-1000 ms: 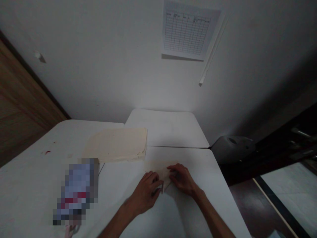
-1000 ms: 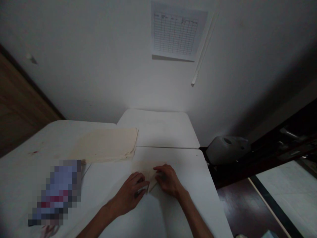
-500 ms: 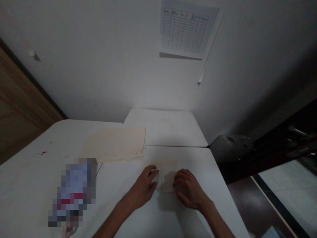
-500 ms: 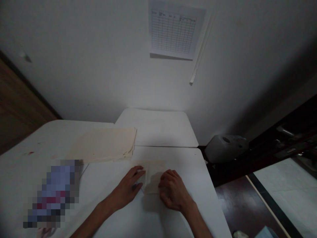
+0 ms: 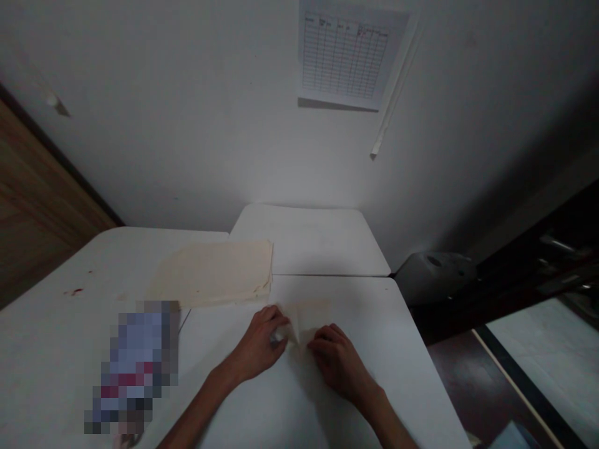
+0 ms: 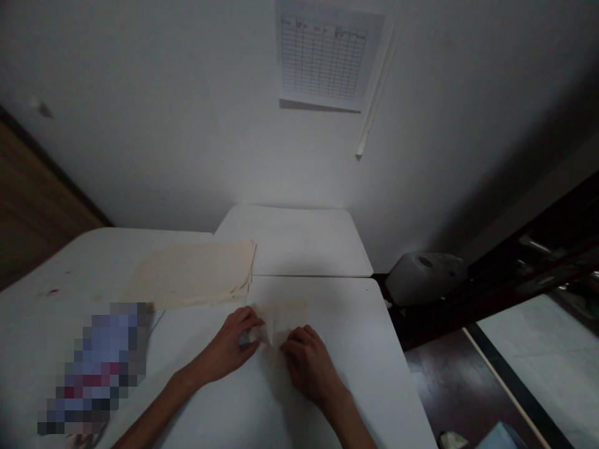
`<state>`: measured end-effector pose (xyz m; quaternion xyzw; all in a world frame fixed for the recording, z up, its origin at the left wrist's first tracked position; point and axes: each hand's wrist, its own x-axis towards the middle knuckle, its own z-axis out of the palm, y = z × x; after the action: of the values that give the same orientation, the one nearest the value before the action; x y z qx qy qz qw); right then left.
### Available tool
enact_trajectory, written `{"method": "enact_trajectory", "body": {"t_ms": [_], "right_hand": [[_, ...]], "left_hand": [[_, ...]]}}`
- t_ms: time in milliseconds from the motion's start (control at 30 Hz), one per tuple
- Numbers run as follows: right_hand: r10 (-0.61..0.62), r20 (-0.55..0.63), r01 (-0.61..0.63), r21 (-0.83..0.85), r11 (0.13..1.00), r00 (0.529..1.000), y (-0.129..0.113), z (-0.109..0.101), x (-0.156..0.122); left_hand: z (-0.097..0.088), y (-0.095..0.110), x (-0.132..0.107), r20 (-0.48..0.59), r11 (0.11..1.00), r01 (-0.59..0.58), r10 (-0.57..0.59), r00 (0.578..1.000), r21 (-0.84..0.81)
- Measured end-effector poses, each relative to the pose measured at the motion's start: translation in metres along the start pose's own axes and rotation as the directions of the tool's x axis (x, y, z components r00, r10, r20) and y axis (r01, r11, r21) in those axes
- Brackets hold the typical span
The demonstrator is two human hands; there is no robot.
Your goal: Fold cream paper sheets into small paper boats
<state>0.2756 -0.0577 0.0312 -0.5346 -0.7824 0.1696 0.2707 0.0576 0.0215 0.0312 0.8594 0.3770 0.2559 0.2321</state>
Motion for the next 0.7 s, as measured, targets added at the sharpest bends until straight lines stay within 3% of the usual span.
{"method": "enact_trajectory", "body": {"t_ms": [200,700], "right_hand": [[0.121,-0.088,-0.114,0.078,0.990,0.989,-0.006,0.010,0.000],[0.260,-0.080,-0.254,0.086,0.964,0.962,-0.018,0.010,0.000]], "left_hand": [[-0.008,0.003,0.009,0.036,0.996,-0.011,0.014,0.999,-0.091],[0.013,0.003,0.011,0.024,0.984,0.069,-0.074,0.997,0.166]]}}
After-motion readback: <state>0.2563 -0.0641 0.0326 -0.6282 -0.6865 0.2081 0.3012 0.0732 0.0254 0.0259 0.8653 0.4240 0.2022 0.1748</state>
